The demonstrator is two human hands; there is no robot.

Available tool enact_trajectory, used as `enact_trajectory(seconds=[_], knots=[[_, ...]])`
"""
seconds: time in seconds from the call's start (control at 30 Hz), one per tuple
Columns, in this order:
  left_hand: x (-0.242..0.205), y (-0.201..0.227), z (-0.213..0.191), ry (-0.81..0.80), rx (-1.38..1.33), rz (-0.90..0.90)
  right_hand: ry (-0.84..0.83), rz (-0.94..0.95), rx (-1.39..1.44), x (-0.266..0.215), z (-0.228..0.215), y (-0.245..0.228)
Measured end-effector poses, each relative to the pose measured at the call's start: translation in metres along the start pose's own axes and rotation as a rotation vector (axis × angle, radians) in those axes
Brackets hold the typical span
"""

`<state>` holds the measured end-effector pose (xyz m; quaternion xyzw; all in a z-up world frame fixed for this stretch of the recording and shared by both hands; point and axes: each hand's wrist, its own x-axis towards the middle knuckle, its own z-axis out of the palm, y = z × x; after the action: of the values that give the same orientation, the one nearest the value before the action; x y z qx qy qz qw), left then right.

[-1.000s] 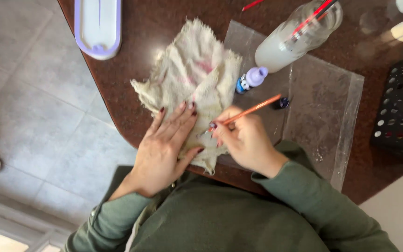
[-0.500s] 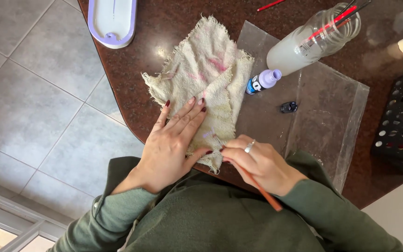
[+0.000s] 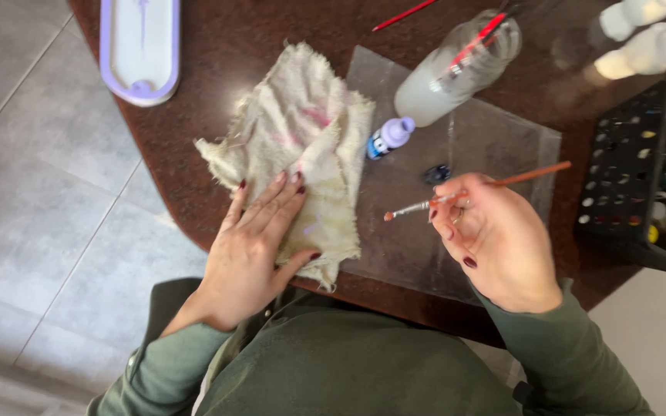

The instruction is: The person is decorating and painting various craft objects including a tray and a figurine.

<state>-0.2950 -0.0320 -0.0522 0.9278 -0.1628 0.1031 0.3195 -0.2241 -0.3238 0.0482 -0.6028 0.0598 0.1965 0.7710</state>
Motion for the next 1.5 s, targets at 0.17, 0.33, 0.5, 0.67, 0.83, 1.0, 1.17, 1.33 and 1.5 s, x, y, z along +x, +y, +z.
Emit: enact_trajectory(seconds=[0.17,0.33,0.5,0.67,0.83,1.0,1.17,1.33,1.5], knots=[[0.004,0.003,-0.004,0.011,-0.014,-0.023,-0.137,-0.492,-0.180,-0.012,-0.021,-0.065],[0.004,0.003,-0.001,0.037,0.007,-0.005,0.042,-0.744,-0.708,0.056,-0.021,-0.135],[0.004,0.003,0.000,0.049,0.024,0.005,-0.143,-0.740,-0.995,0.129,-0.044,-0.137],[0.005,0.003,-0.001,0.057,0.015,-0.001,-0.213,-0.575,-1.138,0.147,-0.039,-0.134],[0.005,0.003,-0.001,0.041,0.022,0.001,-0.216,-0.620,-1.306,0.136,-0.030,-0.134],[0.005,0.001,0.000,0.027,0.032,-0.015,-0.127,-0.726,-1.434,0.140,-0.035,-0.132],[0.003,-0.002,0.005,0.047,0.045,0.009,-0.253,-0.565,-1.296,0.143,-0.035,-0.132],[0.004,0.001,0.000,0.059,0.018,0.003,-0.212,-0.750,-1.286,0.136,-0.034,-0.141],[0.005,0.003,-0.001,0.035,0.009,-0.008,-0.100,-0.731,-1.068,0.104,-0.021,-0.153]])
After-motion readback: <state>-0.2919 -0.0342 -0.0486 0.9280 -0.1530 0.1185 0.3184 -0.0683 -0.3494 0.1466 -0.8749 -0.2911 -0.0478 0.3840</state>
